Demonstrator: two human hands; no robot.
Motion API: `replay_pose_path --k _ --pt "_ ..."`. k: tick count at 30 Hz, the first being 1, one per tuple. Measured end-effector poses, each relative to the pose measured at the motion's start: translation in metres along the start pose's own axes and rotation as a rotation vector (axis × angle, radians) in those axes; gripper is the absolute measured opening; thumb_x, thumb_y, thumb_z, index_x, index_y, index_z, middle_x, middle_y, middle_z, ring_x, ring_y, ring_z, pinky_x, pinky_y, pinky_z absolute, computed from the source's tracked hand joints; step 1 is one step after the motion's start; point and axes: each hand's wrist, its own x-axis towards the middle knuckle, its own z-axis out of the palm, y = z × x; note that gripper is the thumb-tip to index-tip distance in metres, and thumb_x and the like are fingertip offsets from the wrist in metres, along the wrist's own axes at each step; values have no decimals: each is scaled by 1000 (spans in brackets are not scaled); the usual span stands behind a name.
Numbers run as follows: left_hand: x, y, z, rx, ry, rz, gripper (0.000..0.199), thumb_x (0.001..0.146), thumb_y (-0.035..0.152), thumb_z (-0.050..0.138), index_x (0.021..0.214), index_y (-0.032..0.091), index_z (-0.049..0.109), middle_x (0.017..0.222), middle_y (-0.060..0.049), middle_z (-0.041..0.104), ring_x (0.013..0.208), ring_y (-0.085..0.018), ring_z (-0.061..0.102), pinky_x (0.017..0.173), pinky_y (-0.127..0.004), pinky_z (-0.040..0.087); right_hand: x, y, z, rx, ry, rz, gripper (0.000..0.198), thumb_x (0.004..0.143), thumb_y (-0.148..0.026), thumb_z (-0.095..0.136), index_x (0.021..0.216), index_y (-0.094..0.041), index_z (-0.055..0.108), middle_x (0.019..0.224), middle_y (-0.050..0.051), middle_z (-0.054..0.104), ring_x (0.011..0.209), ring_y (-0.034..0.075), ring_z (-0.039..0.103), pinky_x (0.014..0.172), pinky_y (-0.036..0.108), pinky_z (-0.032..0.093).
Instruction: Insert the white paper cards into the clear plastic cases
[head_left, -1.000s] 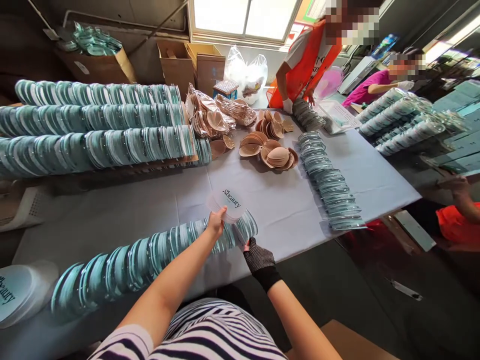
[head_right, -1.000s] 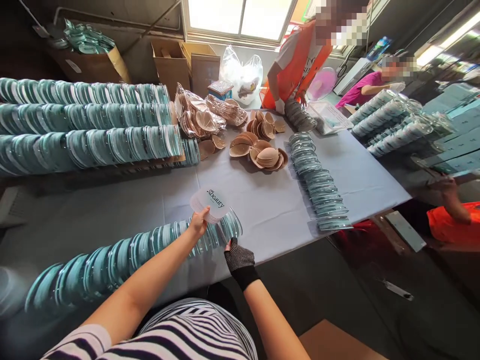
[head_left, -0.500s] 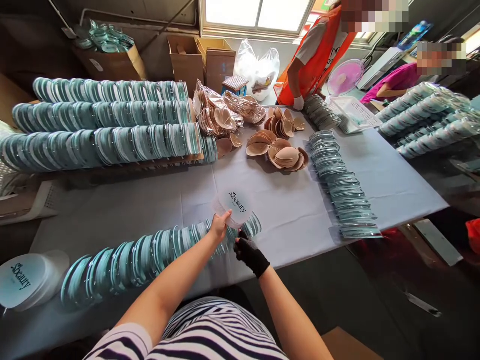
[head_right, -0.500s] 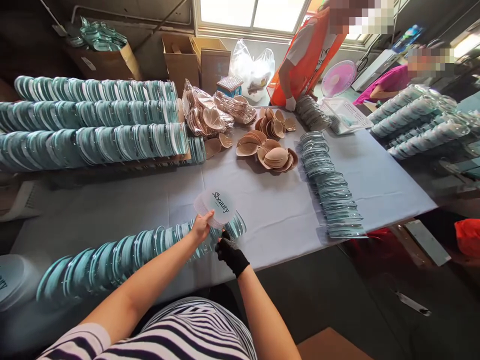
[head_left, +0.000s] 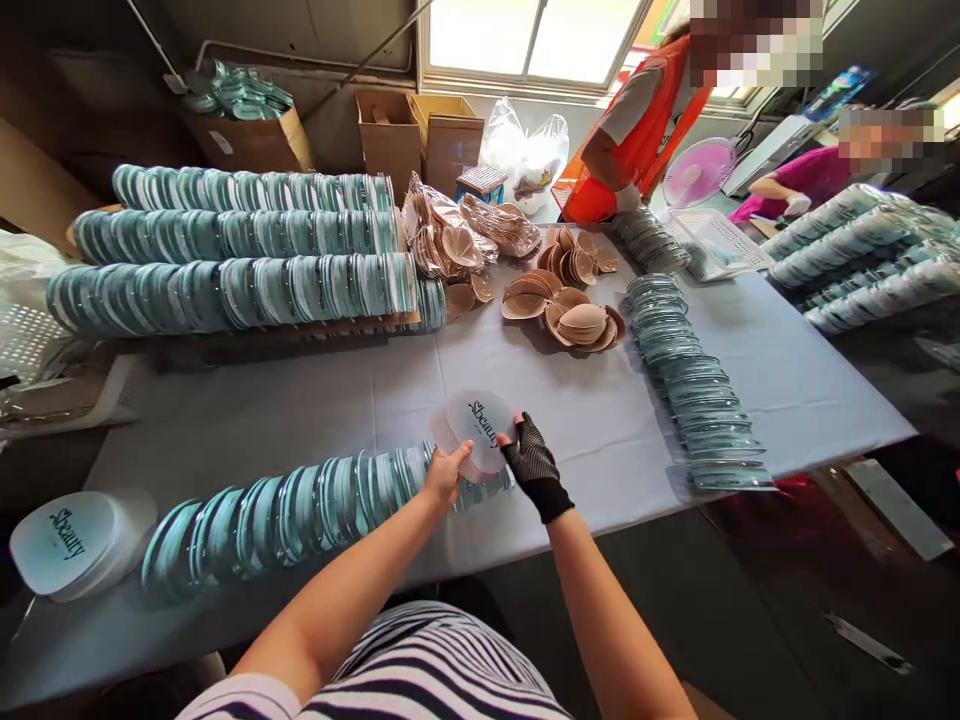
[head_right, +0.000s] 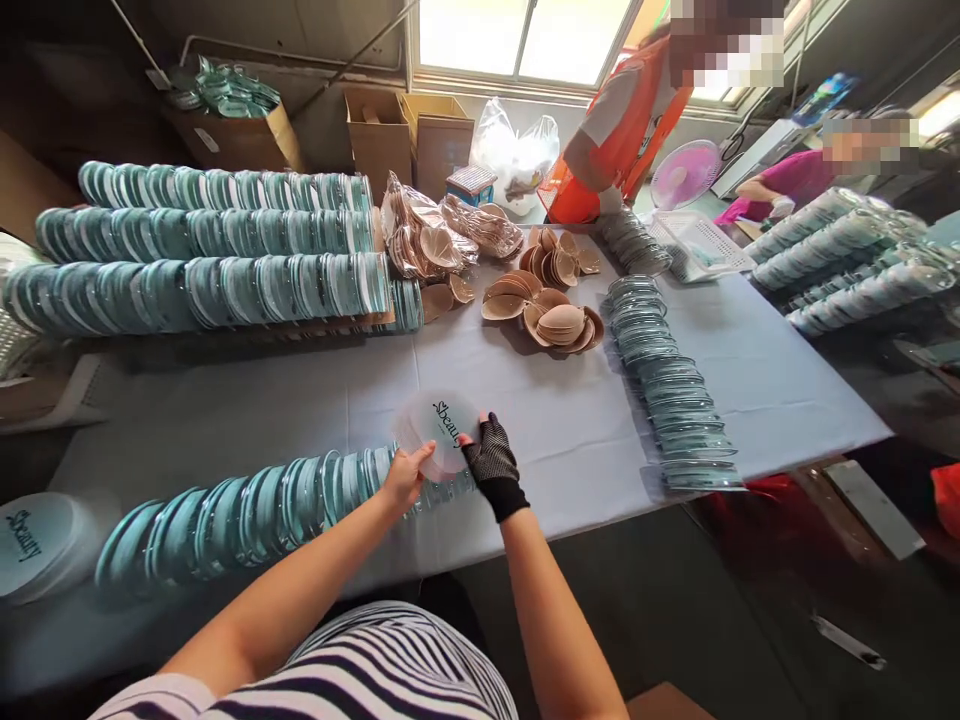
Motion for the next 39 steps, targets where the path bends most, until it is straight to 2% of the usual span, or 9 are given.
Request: replay_pose_path --k 5,8,11,14,17,22,25,30,39 --pt "-18 -2 -20 39 16 9 44 58 32 84 97 14 72 98 -12 75 94 -28 69 88 -40 52 -36 -30 26 39 46 -267 35 86 -39 50 107 -19 69 125 13 62 118 26 55 99 44 46" --pt "-17 1 -24 3 2 -21 43 55 28 87 92 14 72 94 -11 75 90 -27 69 85 -37 53 -51 -19 27 115 74 -62 34 86 -37 44 91 -18 71 86 10 72 78 22 66 70 34 55" --pt "-5 14 -24 -74 76 -6 40 60 22 85 96 16 70 94 -8 75 90 -22 70 85 -34 54 -80 7 5 44 239 113 39 86 -44 43 84 -16 70 78 11 71 68 21 64 61 31 52" --pt "16 29 -24 -155 159 4 31 68 15 78 98 15 69 92 -6 75 91 -19 70 87 -32 54 -128 27 -17 -113 38 76 40 84 -49 46 83 -18 72 75 10 71 66 22 64 61 31 50" --pt "33 34 -25 -173 185 -43 28 72 8 74 99 15 70 91 -6 76 91 -19 70 92 -33 54 -158 28 -7 -231 -258 106 37 87 -43 43 96 -24 73 84 10 73 76 26 66 70 37 51" --pt "36 29 -27 -153 123 -57 28 74 8 72 101 14 70 94 -7 76 98 -22 70 99 -38 50 -118 -1 49 -447 -535 208 30 92 -31 44 111 -22 65 91 14 72 82 30 67 71 39 48" --pt "34 27 -28 -141 98 -40 29 74 9 73 102 14 70 96 -7 76 101 -23 69 101 -40 49 -88 -19 57 -573 -607 230 33 94 -37 44 117 -18 58 95 16 71 86 29 68 73 39 47" --pt "34 27 -30 -116 65 -42 31 68 12 78 99 12 71 96 -8 75 102 -24 68 104 -42 47 -86 -19 42 -605 -612 202 28 96 -32 38 112 -20 57 97 11 71 86 24 68 71 31 45" --pt "36 24 -30 -80 13 -14 38 64 15 80 100 13 70 96 -8 75 106 -26 67 104 -42 45 -78 5 90 -242 -552 305 22 92 -28 45 102 -20 63 91 14 67 89 25 63 81 39 47"
